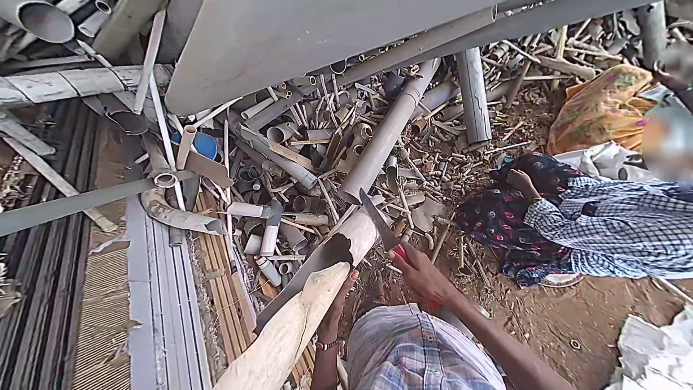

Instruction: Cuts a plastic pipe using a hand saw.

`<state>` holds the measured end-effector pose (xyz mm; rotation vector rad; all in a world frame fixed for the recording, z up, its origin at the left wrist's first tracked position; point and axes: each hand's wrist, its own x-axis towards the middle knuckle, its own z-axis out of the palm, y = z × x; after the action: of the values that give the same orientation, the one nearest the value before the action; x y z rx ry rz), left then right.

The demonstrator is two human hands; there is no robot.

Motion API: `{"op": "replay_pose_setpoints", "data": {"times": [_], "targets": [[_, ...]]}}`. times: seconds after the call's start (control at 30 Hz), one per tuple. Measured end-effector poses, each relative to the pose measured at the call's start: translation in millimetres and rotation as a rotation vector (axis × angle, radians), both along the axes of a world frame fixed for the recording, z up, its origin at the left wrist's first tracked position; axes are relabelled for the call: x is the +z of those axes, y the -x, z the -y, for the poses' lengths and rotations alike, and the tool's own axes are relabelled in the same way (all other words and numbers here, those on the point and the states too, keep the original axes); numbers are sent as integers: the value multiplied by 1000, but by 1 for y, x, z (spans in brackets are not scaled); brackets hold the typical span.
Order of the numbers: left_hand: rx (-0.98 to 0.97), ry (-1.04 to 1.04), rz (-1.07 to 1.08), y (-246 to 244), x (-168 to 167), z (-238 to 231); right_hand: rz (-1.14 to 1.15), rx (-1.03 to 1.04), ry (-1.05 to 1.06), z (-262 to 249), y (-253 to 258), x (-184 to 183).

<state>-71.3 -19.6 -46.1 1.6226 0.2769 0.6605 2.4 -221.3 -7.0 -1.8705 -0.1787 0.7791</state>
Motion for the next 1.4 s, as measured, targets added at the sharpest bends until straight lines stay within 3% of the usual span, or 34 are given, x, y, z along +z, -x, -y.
{"op": "replay_pose_setpoints", "data": {"times": [0.1,0.23,0.3,0.4,0.5,0.57,0.6,0.63,0.7,0.73,0.83,0.93,1.07,1.23,1.3,1.4], "targets": [[-131,-71,-48,10,4,-12,129,147,3,-4,17,25],[-198,31,76,15,-6,-17,57,68,166,7,-9,1],[-72,127,118,4,-7,-5,58,65,178,1,-7,6],[169,150,92,-15,-9,9,216,157,-1,-12,28,32],[271,105,59,-25,-4,5,609,-196,-189,-16,53,40],[343,94,33,-24,0,5,787,-448,-274,-20,58,16],[370,98,22,-25,4,5,802,-473,-229,-21,60,-4],[396,106,2,-26,8,6,763,-390,-116,-16,64,-24],[432,155,13,-31,15,8,331,19,126,2,59,-37],[453,184,45,-32,18,6,187,74,161,7,56,-45],[495,309,71,-38,33,-8,294,-278,114,30,65,-51],[524,509,-89,-32,61,-25,337,-523,90,58,68,-43],[508,630,-206,-24,86,-29,559,-545,34,64,66,-34],[443,697,-298,-17,85,-13,782,-425,-103,51,45,-25],[381,713,-235,-8,84,-13,732,-533,-121,52,43,-18],[238,639,6,4,77,-16,422,-665,-370,62,44,-1]]}}
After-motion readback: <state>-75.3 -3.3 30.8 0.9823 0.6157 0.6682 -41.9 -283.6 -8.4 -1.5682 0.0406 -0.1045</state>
